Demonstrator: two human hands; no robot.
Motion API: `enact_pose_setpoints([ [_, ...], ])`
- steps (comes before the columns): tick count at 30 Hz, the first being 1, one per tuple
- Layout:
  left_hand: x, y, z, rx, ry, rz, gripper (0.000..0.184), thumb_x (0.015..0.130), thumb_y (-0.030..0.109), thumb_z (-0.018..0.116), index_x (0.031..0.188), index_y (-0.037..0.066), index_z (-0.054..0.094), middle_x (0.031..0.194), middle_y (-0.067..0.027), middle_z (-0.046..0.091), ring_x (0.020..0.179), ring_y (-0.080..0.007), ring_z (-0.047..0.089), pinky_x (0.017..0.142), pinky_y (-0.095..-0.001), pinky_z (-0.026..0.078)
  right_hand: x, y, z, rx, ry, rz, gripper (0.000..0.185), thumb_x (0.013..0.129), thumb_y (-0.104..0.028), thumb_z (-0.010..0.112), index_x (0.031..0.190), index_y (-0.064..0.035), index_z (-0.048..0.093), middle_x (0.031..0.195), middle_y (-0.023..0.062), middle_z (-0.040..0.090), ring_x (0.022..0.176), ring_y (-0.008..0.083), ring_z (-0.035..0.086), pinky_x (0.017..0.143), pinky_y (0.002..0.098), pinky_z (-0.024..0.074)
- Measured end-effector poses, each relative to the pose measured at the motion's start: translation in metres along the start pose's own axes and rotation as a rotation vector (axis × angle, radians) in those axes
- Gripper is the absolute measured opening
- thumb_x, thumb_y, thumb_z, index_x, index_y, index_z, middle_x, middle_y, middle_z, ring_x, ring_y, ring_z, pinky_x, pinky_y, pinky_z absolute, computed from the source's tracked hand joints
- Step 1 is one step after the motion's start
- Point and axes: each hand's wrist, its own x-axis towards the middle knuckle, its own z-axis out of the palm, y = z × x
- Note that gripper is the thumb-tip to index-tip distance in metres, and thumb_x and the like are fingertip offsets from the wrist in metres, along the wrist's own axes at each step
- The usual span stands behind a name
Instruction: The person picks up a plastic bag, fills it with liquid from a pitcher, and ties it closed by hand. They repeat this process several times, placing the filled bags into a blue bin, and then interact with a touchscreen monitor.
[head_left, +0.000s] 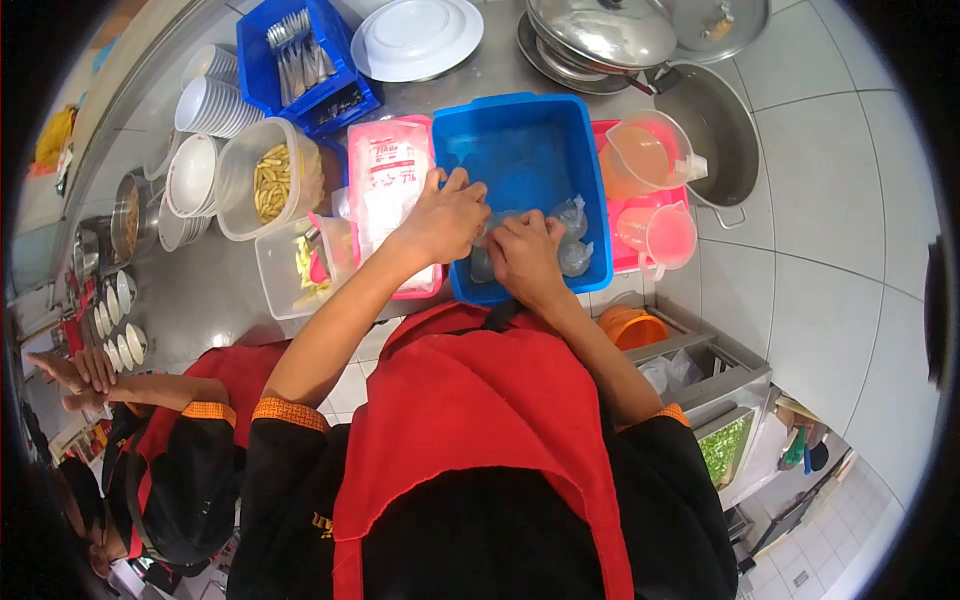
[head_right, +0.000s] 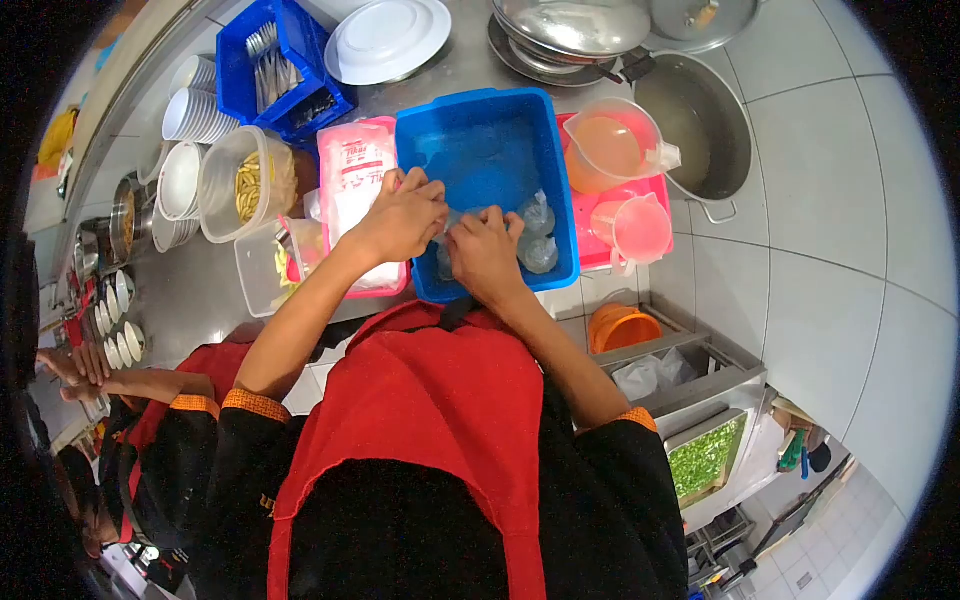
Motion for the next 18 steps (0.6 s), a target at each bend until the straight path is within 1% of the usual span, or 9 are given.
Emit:
enact_pose_setpoints([
  [2, 0.000, -0.004, 0.000, 0.052, 0.012, -0.042, 0.010, 0.078, 0.017, 0.065, 0.084, 0.011, 0.071, 0.102, -0.0049, 0.058, 0.108, -0.0251, 0.047, 0.092, -0.0428, 0.032, -0.005, -0.001, -0.017, 0.091, -0.122, -0.082, 0.008, 0.075, -0.022, 0.071, 0.075, -0.0140, 0.071, 0.081, 0.0009, 0.065, 0.095, 0.0237, 0.052, 0.086, 0.0481, 0.0311],
  [3, 0.001, -0.005, 0.000, 0.057, 0.058, -0.059, 0.010, 0.078, 0.017, 0.065, 0.083, 0.010, 0.070, 0.101, -0.0047, 0.059, 0.106, -0.0247, 0.047, 0.090, -0.0423, 0.032, -0.009, -0.001, -0.026, 0.094, -0.124, -0.085, 0.008, 0.075, -0.022, 0.071, 0.075, -0.0140, 0.071, 0.081, 0.0009, 0.065, 0.095, 0.0237, 0.052, 0.086, 0.0481, 0.0311],
  [5, 0.000, -0.004, 0.003, 0.056, 0.102, -0.078, 0.010, 0.077, 0.018, 0.065, 0.082, 0.010, 0.070, 0.099, -0.0045, 0.059, 0.103, -0.0242, 0.048, 0.088, -0.0418, 0.033, -0.019, -0.002, -0.041, 0.326, -0.319, -0.119, 0.007, 0.074, -0.022, 0.071, 0.073, -0.0153, 0.072, 0.079, -0.0006, 0.066, 0.096, 0.0233, 0.052, 0.086, 0.0474, 0.0307],
  [9, -0.002, 0.002, 0.006, 0.087, 0.166, -0.046, 0.009, 0.076, 0.017, 0.065, 0.079, 0.010, 0.070, 0.095, -0.0045, 0.060, 0.099, -0.0250, 0.048, 0.085, -0.0417, 0.034, -0.033, -0.002, -0.046, 0.310, -0.302, -0.119, 0.008, 0.074, -0.023, 0.071, 0.075, -0.0153, 0.073, 0.079, -0.0011, 0.067, 0.096, 0.0220, 0.053, 0.086, 0.0468, 0.0303],
  [11, -0.007, 0.009, 0.004, 0.083, 0.182, -0.036, 0.009, 0.075, 0.017, 0.065, 0.078, 0.010, 0.070, 0.095, -0.0047, 0.060, 0.099, -0.0254, 0.049, 0.085, -0.0415, 0.034, -0.034, -0.004, -0.045, 0.318, -0.264, -0.087, 0.008, 0.075, -0.023, 0.072, 0.078, -0.0153, 0.074, 0.079, -0.0014, 0.067, 0.092, 0.0212, 0.054, 0.084, 0.0448, 0.0325],
  [12, -0.011, 0.013, 0.001, 0.050, 0.146, -0.033, 0.010, 0.079, 0.017, 0.064, 0.080, 0.009, 0.069, 0.095, -0.0046, 0.059, 0.098, -0.0253, 0.048, 0.085, -0.0410, 0.035, -0.036, -0.005, -0.041, 0.317, -0.261, -0.087, 0.008, 0.075, -0.023, 0.072, 0.078, -0.0153, 0.074, 0.079, -0.0014, 0.067, 0.092, 0.0212, 0.054, 0.084, 0.0448, 0.0325],
  [13, -0.014, 0.017, 0.000, 0.018, 0.111, -0.031, 0.011, 0.082, 0.018, 0.063, 0.083, 0.009, 0.068, 0.095, -0.0045, 0.058, 0.098, -0.0253, 0.048, 0.085, -0.0406, 0.035, -0.038, -0.007, -0.036, 0.363, -0.142, -0.041, 0.009, 0.075, -0.022, 0.072, 0.080, -0.0150, 0.074, 0.079, -0.0014, 0.067, 0.090, 0.0211, 0.055, 0.082, 0.0436, 0.0339],
  [14, -0.018, 0.021, 0.000, 0.022, 0.113, -0.030, 0.011, 0.082, 0.018, 0.063, 0.083, 0.009, 0.068, 0.095, -0.0045, 0.058, 0.098, -0.0253, 0.048, 0.085, -0.0406, 0.035, -0.040, -0.007, -0.033, 0.409, -0.023, 0.004, 0.009, 0.076, -0.021, 0.072, 0.082, -0.0146, 0.074, 0.079, -0.0015, 0.067, 0.087, 0.0209, 0.055, 0.080, 0.0425, 0.0352],
  [18, -0.032, 0.033, 0.007, -0.148, 0.144, -0.114, 0.009, 0.081, 0.016, 0.065, 0.082, 0.008, 0.067, 0.096, -0.0038, 0.058, 0.098, -0.0258, 0.049, 0.082, -0.0401, 0.037, -0.048, -0.002, -0.038, 0.449, -0.036, 0.024, 0.013, 0.076, -0.021, 0.073, 0.087, -0.0135, 0.074, 0.078, -0.0021, 0.067, 0.086, 0.0214, 0.056, 0.077, 0.0405, 0.0368],
])
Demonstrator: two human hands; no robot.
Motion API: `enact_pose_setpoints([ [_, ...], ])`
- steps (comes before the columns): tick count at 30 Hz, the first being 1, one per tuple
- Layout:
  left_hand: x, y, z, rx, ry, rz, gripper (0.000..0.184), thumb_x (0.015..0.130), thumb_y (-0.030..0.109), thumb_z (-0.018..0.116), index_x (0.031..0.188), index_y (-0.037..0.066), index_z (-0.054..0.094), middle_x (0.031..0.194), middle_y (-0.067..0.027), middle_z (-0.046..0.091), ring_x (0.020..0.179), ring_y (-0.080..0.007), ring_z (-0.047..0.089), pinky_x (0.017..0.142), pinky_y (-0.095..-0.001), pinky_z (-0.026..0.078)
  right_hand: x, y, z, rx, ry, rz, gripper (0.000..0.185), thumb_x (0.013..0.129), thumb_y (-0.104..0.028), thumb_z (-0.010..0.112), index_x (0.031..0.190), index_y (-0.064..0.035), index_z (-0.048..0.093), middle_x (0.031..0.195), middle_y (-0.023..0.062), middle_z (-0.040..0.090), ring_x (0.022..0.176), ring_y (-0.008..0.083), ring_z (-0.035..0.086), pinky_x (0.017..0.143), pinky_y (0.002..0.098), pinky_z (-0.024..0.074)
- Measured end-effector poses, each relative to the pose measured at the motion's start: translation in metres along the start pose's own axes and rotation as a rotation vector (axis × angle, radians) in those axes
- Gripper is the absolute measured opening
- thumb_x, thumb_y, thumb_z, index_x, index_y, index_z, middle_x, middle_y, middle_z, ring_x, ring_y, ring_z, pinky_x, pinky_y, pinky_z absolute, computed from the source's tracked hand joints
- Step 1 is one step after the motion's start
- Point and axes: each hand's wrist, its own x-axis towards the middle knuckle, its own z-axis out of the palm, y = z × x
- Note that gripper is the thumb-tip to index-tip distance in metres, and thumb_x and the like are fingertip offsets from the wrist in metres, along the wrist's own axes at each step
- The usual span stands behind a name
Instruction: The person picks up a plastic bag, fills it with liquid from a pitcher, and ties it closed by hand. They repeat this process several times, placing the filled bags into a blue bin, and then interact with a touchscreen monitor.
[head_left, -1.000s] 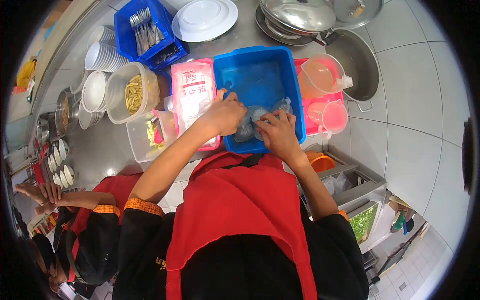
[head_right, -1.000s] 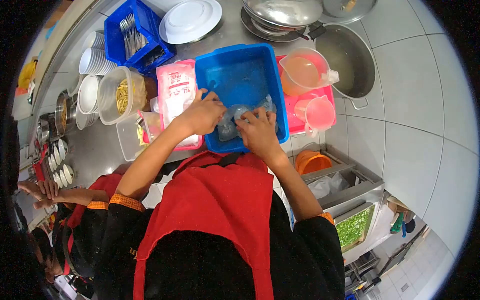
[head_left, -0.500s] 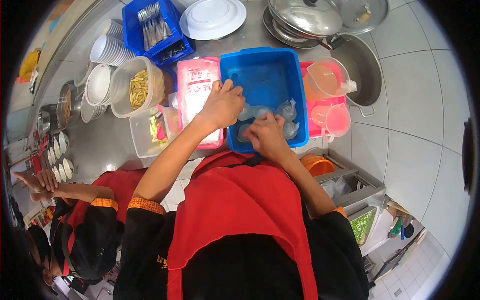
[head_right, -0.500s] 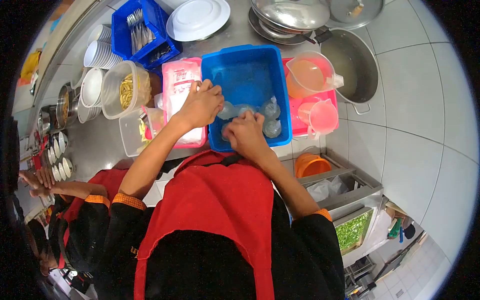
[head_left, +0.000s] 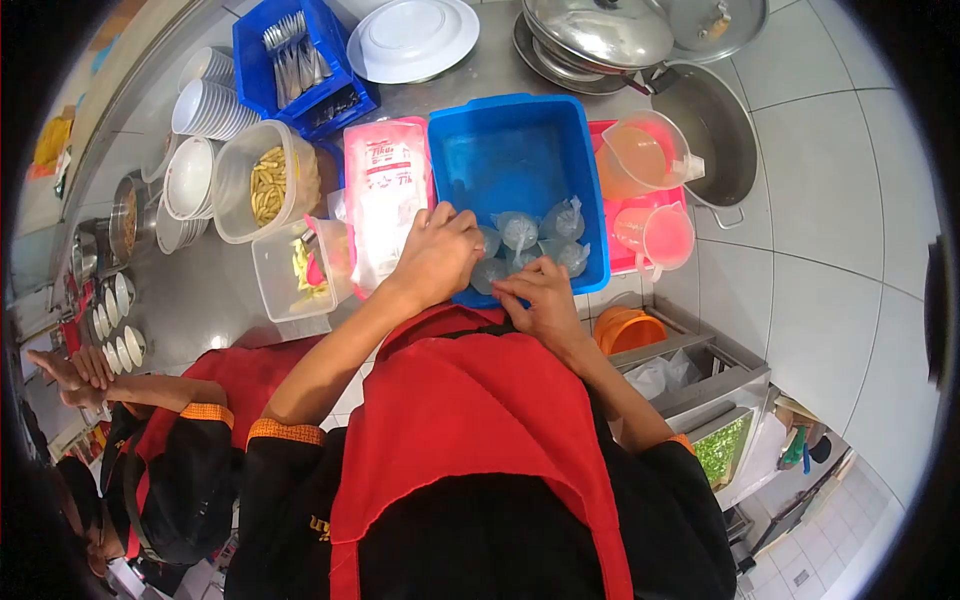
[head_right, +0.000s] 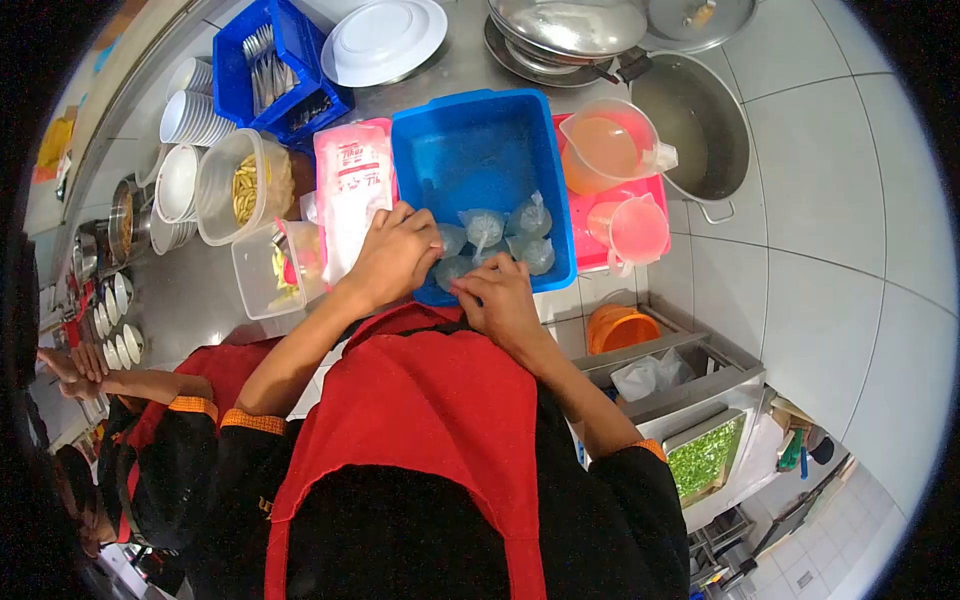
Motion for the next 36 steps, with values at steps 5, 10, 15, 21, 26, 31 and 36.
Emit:
enact_pose_setpoints([
  [5, -0.009, 0.001, 0.021, -0.050, 0.013, -0.011, 0.008, 0.079, 0.014, 0.068, 0.083, 0.008, 0.067, 0.095, -0.0032, 0.059, 0.098, -0.0254, 0.050, 0.083, -0.0387, 0.038, -0.002, -0.006, -0.009, -0.157, -0.211, 0.036, 0.016, 0.078, -0.023, 0.072, 0.090, -0.0114, 0.074, 0.087, 0.0010, 0.066, 0.087, 0.0237, 0.056, 0.080, 0.0412, 0.0375],
  [10, -0.001, -0.003, 0.019, -0.012, 0.139, -0.044, 0.012, 0.079, 0.018, 0.070, 0.085, 0.008, 0.067, 0.099, -0.0045, 0.060, 0.103, -0.0262, 0.050, 0.087, -0.0414, 0.036, 0.011, -0.013, -0.020, -0.076, -0.109, 0.057, 0.018, 0.083, -0.020, 0.068, 0.096, -0.0080, 0.071, 0.087, 0.0079, 0.063, 0.085, 0.0271, 0.056, 0.078, 0.0413, 0.0406],
  [15, 0.000, -0.004, 0.009, -0.094, 0.071, -0.072, 0.025, 0.083, 0.032, 0.069, 0.089, 0.007, 0.070, 0.098, -0.0063, 0.063, 0.106, -0.0267, 0.048, 0.092, -0.0457, 0.032, 0.040, -0.004, -0.042, -0.015, 0.100, 0.070, 0.015, 0.087, -0.010, 0.063, 0.099, -0.0041, 0.067, 0.084, 0.0119, 0.061, 0.081, 0.0293, 0.056, 0.073, 0.0387, 0.0441],
  [21, -0.002, -0.010, -0.009, -0.255, 0.050, -0.085, 0.031, 0.085, 0.037, 0.067, 0.089, 0.007, 0.069, 0.096, -0.0065, 0.068, 0.104, -0.0262, 0.050, 0.091, -0.0474, 0.030, 0.068, -0.006, -0.067, 0.014, 0.222, 0.190, 0.015, 0.087, -0.005, 0.061, 0.101, -0.0023, 0.067, 0.085, 0.0122, 0.061, 0.076, 0.0273, 0.057, 0.069, 0.0354, 0.0466],
  [26, -0.018, -0.006, -0.010, -0.523, 0.228, 0.178, 0.017, 0.079, 0.021, 0.073, 0.079, 0.006, 0.066, 0.076, -0.0102, 0.065, 0.069, -0.0300, 0.060, 0.067, -0.0405, 0.046, 0.091, -0.015, -0.048, -0.006, 0.152, 0.126, 0.020, 0.084, -0.006, 0.063, 0.104, -0.0040, 0.066, 0.085, 0.0112, 0.062, 0.078, 0.0275, 0.057, 0.071, 0.0363, 0.0466],
  [31, -0.051, 0.011, -0.009, -0.607, -0.020, 0.071, 0.036, 0.081, 0.019, 0.072, 0.058, 0.004, 0.050, 0.058, -0.0127, 0.052, 0.052, -0.0295, 0.053, 0.050, -0.0409, 0.039, 0.133, -0.029, 0.023, -0.123, -0.055, -0.204, 0.027, 0.077, -0.009, 0.068, 0.104, -0.0077, 0.067, 0.093, 0.0091, 0.066, 0.091, 0.0266, 0.058, 0.084, 0.0456, 0.0416],
  [36, -0.067, 0.016, -0.007, -0.674, 0.022, -0.117, 0.042, 0.084, 0.019, 0.071, 0.056, 0.001, 0.045, 0.051, -0.0162, 0.041, 0.047, -0.0291, 0.044, 0.051, -0.0398, 0.036, 0.151, -0.022, 0.109, -0.522, -0.094, -0.449, 0.031, 0.072, -0.016, 0.074, 0.102, -0.0100, 0.068, 0.095, 0.0076, 0.067, 0.103, 0.0275, 0.054, 0.092, 0.0559, 0.0327],
])
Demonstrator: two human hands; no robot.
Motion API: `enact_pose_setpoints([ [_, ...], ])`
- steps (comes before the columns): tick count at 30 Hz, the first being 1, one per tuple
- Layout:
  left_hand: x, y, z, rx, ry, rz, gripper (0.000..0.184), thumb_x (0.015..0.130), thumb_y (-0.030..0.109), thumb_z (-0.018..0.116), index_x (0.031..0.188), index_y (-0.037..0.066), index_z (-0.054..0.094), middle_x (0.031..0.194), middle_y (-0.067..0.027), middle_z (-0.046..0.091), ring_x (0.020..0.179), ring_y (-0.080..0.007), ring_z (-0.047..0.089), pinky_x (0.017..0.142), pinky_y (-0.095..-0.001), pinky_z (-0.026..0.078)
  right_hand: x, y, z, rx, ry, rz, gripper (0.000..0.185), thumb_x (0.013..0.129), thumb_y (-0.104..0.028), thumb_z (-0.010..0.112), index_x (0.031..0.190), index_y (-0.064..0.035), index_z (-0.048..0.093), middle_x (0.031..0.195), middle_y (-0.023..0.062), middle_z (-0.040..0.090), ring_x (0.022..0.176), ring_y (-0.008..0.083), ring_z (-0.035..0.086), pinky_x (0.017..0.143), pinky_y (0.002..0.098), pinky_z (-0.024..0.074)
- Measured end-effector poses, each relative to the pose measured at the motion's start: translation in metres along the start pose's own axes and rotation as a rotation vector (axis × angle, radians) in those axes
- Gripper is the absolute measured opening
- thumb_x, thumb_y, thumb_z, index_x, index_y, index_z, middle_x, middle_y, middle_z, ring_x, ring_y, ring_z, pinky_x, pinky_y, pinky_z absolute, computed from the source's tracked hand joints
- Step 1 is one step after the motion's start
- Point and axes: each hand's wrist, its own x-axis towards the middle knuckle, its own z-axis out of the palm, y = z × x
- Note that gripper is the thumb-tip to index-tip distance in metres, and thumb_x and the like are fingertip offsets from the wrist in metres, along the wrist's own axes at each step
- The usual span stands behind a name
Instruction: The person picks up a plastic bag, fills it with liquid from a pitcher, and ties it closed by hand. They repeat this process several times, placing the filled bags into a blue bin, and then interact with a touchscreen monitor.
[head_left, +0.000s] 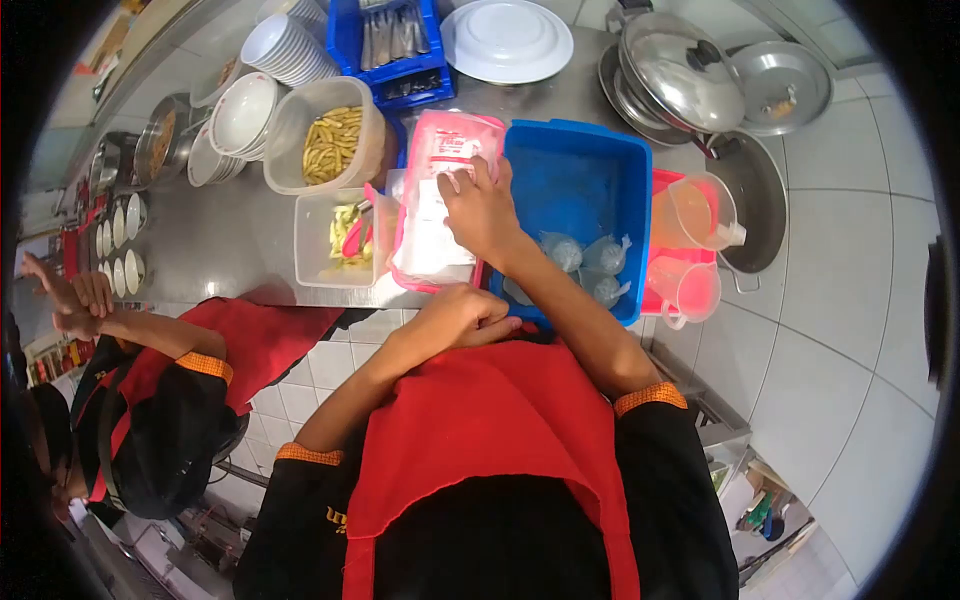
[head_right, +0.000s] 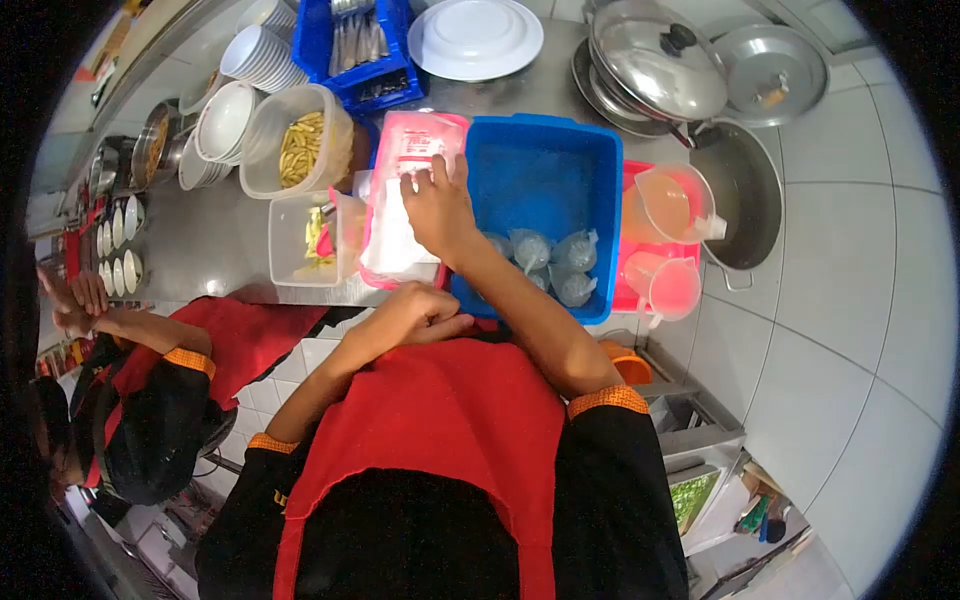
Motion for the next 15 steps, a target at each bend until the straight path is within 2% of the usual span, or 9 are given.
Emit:
enact_pose_setpoints([
  [2, -0.008, -0.001, -0.004, -0.052, 0.034, -0.007, 0.039, 0.086, 0.017, 0.069, 0.058, 0.002, 0.046, 0.052, -0.0133, 0.042, 0.047, -0.0252, 0.043, 0.051, -0.0372, 0.036, 0.005, -0.002, 0.012, -0.105, -0.108, -0.018, 0.026, 0.070, -0.016, 0.074, 0.095, -0.0101, 0.069, 0.094, 0.0069, 0.067, 0.105, 0.0306, 0.052, 0.094, 0.0577, 0.0300],
  [4, -0.018, -0.003, -0.007, -0.106, 0.064, -0.018, 0.037, 0.088, 0.016, 0.068, 0.060, 0.002, 0.047, 0.053, -0.0105, 0.044, 0.048, -0.0212, 0.042, 0.051, -0.0345, 0.035, 0.004, 0.003, 0.015, -0.024, -0.154, -0.002, 0.022, 0.071, -0.016, 0.073, 0.091, -0.0099, 0.070, 0.093, 0.0067, 0.067, 0.105, 0.0300, 0.053, 0.095, 0.0581, 0.0291],
  [6, -0.027, -0.008, -0.008, -0.333, 0.266, -0.145, 0.027, 0.090, 0.013, 0.066, 0.068, 0.002, 0.053, 0.059, -0.0037, 0.048, 0.054, -0.0118, 0.043, 0.053, -0.0284, 0.035, 0.003, 0.015, 0.010, 0.148, -0.256, 0.054, 0.013, 0.073, -0.018, 0.072, 0.083, -0.0094, 0.070, 0.093, 0.0068, 0.067, 0.104, 0.0286, 0.053, 0.098, 0.0601, 0.0262],
  [9, -0.028, -0.008, -0.017, -0.347, 0.443, -0.291, 0.018, 0.090, 0.012, 0.066, 0.077, 0.003, 0.056, 0.065, 0.0014, 0.049, 0.060, -0.0059, 0.043, 0.054, -0.0239, 0.035, 0.004, 0.015, -0.008, 0.192, -0.263, 0.111, 0.017, 0.074, -0.019, 0.071, 0.088, -0.0098, 0.069, 0.092, 0.0083, 0.067, 0.105, 0.0280, 0.053, 0.099, 0.0602, 0.0258],
  [10, -0.028, -0.012, -0.021, -0.215, 0.438, -0.305, 0.012, 0.087, 0.011, 0.067, 0.083, 0.003, 0.058, 0.076, -0.0038, 0.055, 0.068, -0.0131, 0.050, 0.061, -0.0282, 0.041, 0.001, 0.012, -0.009, 0.187, -0.260, 0.111, 0.017, 0.074, -0.019, 0.071, 0.088, -0.0098, 0.069, 0.092, 0.0083, 0.067, 0.105, 0.0280, 0.053, 0.099, 0.0602, 0.0258],
  [11, -0.028, -0.017, -0.020, -0.215, 0.439, -0.297, 0.012, 0.087, 0.011, 0.067, 0.083, 0.003, 0.058, 0.076, -0.0038, 0.055, 0.068, -0.0131, 0.050, 0.061, -0.0282, 0.041, -0.003, 0.005, -0.007, 0.184, -0.184, 0.043, 0.019, 0.073, -0.018, 0.069, 0.089, -0.0076, 0.069, 0.092, 0.0105, 0.067, 0.106, 0.0302, 0.053, 0.099, 0.0588, 0.0273],
  [13, -0.027, -0.032, -0.015, 0.302, 0.478, -0.077, 0.013, 0.083, 0.009, 0.067, 0.090, 0.003, 0.059, 0.094, -0.0096, 0.059, 0.083, -0.0245, 0.055, 0.074, -0.0360, 0.044, -0.011, -0.003, 0.001, 0.175, -0.101, -0.028, 0.020, 0.072, -0.016, 0.066, 0.089, -0.0054, 0.069, 0.091, 0.0126, 0.068, 0.106, 0.0324, 0.053, 0.099, 0.0574, 0.0287],
  [14, -0.029, -0.034, -0.014, 0.274, 0.378, -0.183, 0.020, 0.079, 0.008, 0.067, 0.097, 0.002, 0.060, 0.105, -0.0141, 0.058, 0.100, -0.0334, 0.053, 0.087, -0.0412, 0.042, -0.014, -0.007, 0.007, 0.086, -0.203, -0.053, 0.023, 0.072, -0.018, 0.067, 0.091, -0.0055, 0.069, 0.093, 0.0131, 0.068, 0.107, 0.0327, 0.053, 0.100, 0.0580, 0.0280],
  [15, -0.030, -0.035, -0.010, 0.279, 0.381, -0.180, 0.020, 0.079, 0.008, 0.067, 0.097, 0.002, 0.060, 0.105, -0.0141, 0.058, 0.100, -0.0334, 0.053, 0.087, -0.0412, 0.042, -0.017, -0.009, 0.012, -0.002, -0.304, -0.077, 0.025, 0.072, -0.019, 0.067, 0.093, -0.0056, 0.070, 0.094, 0.0135, 0.068, 0.109, 0.0330, 0.052, 0.101, 0.0586, 0.0273],
])
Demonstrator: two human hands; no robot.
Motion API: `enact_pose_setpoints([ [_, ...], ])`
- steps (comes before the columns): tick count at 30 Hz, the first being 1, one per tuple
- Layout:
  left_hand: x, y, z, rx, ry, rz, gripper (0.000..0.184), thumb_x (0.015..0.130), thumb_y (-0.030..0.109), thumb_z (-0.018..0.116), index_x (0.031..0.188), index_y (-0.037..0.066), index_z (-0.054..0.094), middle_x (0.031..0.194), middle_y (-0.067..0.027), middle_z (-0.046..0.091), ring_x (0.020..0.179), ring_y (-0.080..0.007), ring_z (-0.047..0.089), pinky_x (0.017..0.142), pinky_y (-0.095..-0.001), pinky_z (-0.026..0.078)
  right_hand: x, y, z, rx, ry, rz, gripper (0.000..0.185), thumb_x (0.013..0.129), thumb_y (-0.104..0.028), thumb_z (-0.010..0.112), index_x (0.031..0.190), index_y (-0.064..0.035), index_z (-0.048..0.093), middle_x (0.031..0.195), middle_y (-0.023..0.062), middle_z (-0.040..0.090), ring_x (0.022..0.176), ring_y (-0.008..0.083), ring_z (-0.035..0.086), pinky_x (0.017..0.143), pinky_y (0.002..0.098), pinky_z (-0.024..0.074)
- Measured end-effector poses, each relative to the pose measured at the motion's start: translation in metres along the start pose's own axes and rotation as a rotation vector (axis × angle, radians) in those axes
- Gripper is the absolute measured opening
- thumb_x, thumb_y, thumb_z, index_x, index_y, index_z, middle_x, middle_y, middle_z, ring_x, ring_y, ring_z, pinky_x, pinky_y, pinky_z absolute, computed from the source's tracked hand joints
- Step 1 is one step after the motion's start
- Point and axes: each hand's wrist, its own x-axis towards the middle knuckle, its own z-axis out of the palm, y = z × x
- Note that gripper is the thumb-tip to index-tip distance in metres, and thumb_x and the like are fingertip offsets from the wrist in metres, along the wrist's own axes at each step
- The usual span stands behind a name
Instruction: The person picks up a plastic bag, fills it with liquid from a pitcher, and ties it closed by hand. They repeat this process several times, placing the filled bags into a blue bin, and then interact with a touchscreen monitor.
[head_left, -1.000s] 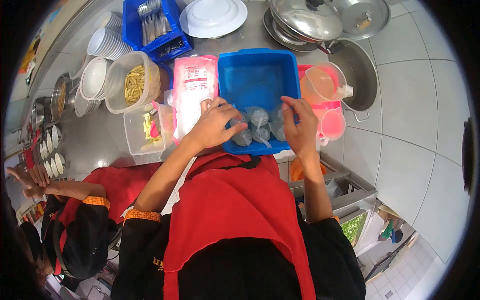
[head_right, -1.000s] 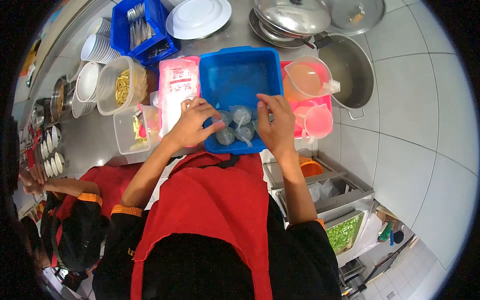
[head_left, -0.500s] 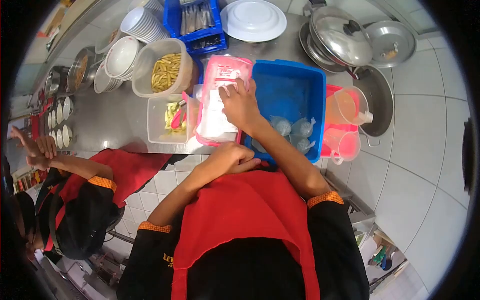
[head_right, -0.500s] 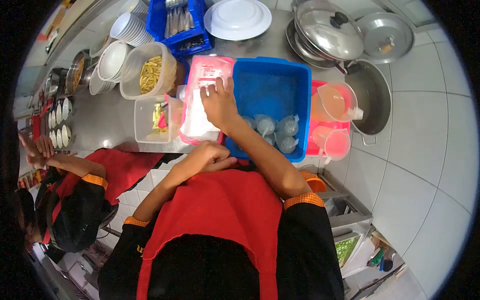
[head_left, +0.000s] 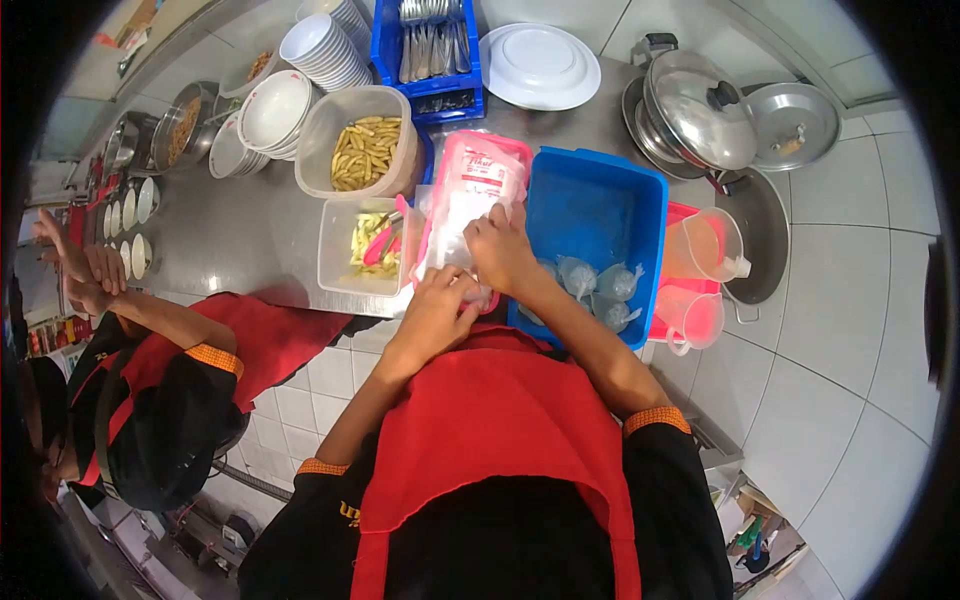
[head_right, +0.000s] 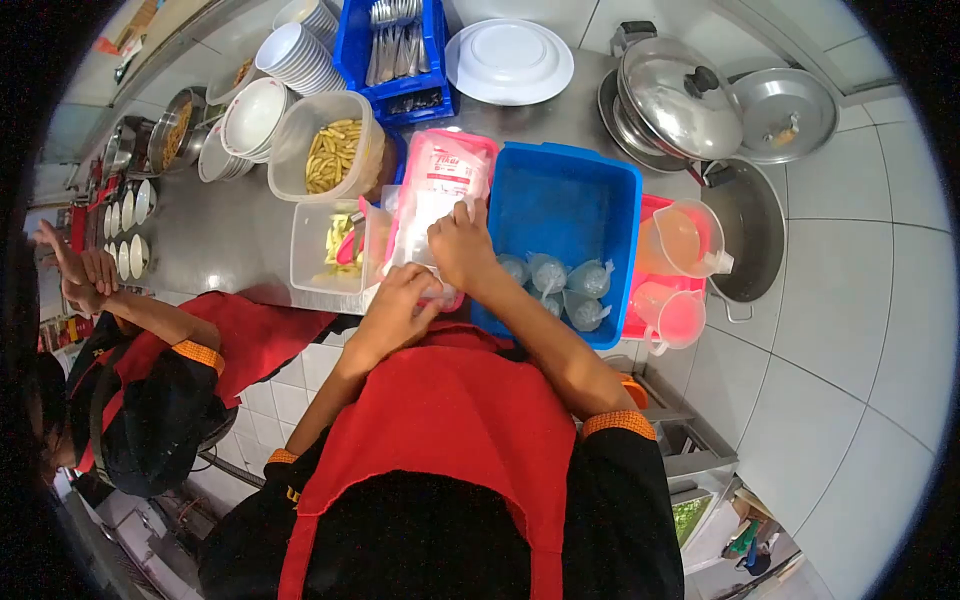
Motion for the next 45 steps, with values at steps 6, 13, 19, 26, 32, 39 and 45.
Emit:
enact_pose_setpoints([
  [6, -0.012, -0.003, 0.013, -0.847, -0.001, -0.498, 0.036, 0.089, 0.007, 0.063, 0.122, 0.002, 0.050, 0.113, -0.0131, 0.056, 0.111, -0.0222, 0.054, 0.091, -0.0332, 0.047, -0.003, 0.004, -0.036, 0.346, 0.064, 0.110, 0.023, 0.074, -0.021, 0.071, 0.087, -0.0032, 0.066, 0.082, 0.0137, 0.067, 0.087, 0.0331, 0.059, 0.081, 0.0493, 0.0418],
  [13, 0.012, 0.013, 0.008, -0.932, 0.420, -0.350, 0.051, 0.094, 0.012, 0.060, 0.137, 0.003, 0.032, 0.122, -0.0108, 0.050, 0.106, -0.0216, 0.058, 0.090, -0.0336, 0.050, -0.009, 0.009, -0.089, 1.112, -0.085, 0.390, 0.029, 0.091, -0.024, 0.058, 0.081, 0.0030, 0.059, 0.071, 0.0175, 0.060, 0.069, 0.0307, 0.060, 0.064, 0.0421, 0.0444],
  [19, 0.024, 0.003, 0.003, -0.793, 0.372, -0.369, 0.047, 0.090, 0.012, 0.066, 0.129, 0.000, 0.042, 0.119, -0.0134, 0.050, 0.093, -0.0182, 0.059, 0.072, -0.0286, 0.053, -0.015, 0.003, -0.046, 0.991, 0.194, 0.300, 0.026, 0.089, -0.024, 0.061, 0.085, 0.0014, 0.062, 0.079, 0.0179, 0.058, 0.076, 0.0298, 0.057, 0.067, 0.0410, 0.0449],
  [26, 0.023, 0.001, 0.003, -0.640, 0.339, -0.358, 0.014, 0.094, 0.012, 0.061, 0.102, 0.002, 0.057, 0.080, -0.0014, 0.058, 0.071, -0.0074, 0.053, 0.063, -0.0232, 0.043, -0.021, -0.012, -0.038, 0.957, 0.362, 0.379, 0.028, 0.082, -0.023, 0.067, 0.081, 0.0036, 0.061, 0.082, 0.0239, 0.059, 0.079, 0.0406, 0.057, 0.069, 0.0464, 0.0449],
  [32, 0.023, -0.013, 0.006, -0.559, 0.503, -0.230, 0.010, 0.093, 0.012, 0.062, 0.089, 0.003, 0.059, 0.075, -0.0007, 0.057, 0.071, -0.0099, 0.052, 0.065, -0.0264, 0.043, -0.021, -0.005, -0.015, 1.096, 0.351, 0.326, 0.041, 0.095, -0.039, 0.053, 0.082, -0.0022, 0.066, 0.076, 0.0198, 0.065, 0.069, 0.0350, 0.062, 0.061, 0.0448, 0.0463],
  [39, 0.041, -0.024, 0.024, -0.685, 0.619, -0.197, 0.016, 0.085, -0.003, 0.062, 0.100, 0.000, 0.056, 0.087, -0.0048, 0.059, 0.079, -0.0121, 0.057, 0.068, -0.0277, 0.050, -0.023, 0.010, -0.003, 1.047, 0.069, 0.543, 0.059, 0.090, -0.031, 0.066, 0.138, -0.0034, 0.045, 0.119, 0.0153, 0.062, 0.106, 0.0231, 0.060, 0.090, 0.0354, 0.0495],
  [45, 0.055, -0.007, 0.008, -0.783, 0.626, -0.169, 0.034, 0.080, -0.007, 0.065, 0.101, 0.003, 0.040, 0.086, -0.0053, 0.047, 0.078, -0.0110, 0.054, 0.064, -0.0268, 0.052, -0.014, 0.022, -0.030, 1.401, 0.034, 0.585, 0.041, 0.088, -0.015, 0.068, 0.126, -0.0039, 0.054, 0.103, 0.0100, 0.064, 0.090, 0.0153, 0.065, 0.072, 0.0276, 0.0547],
])
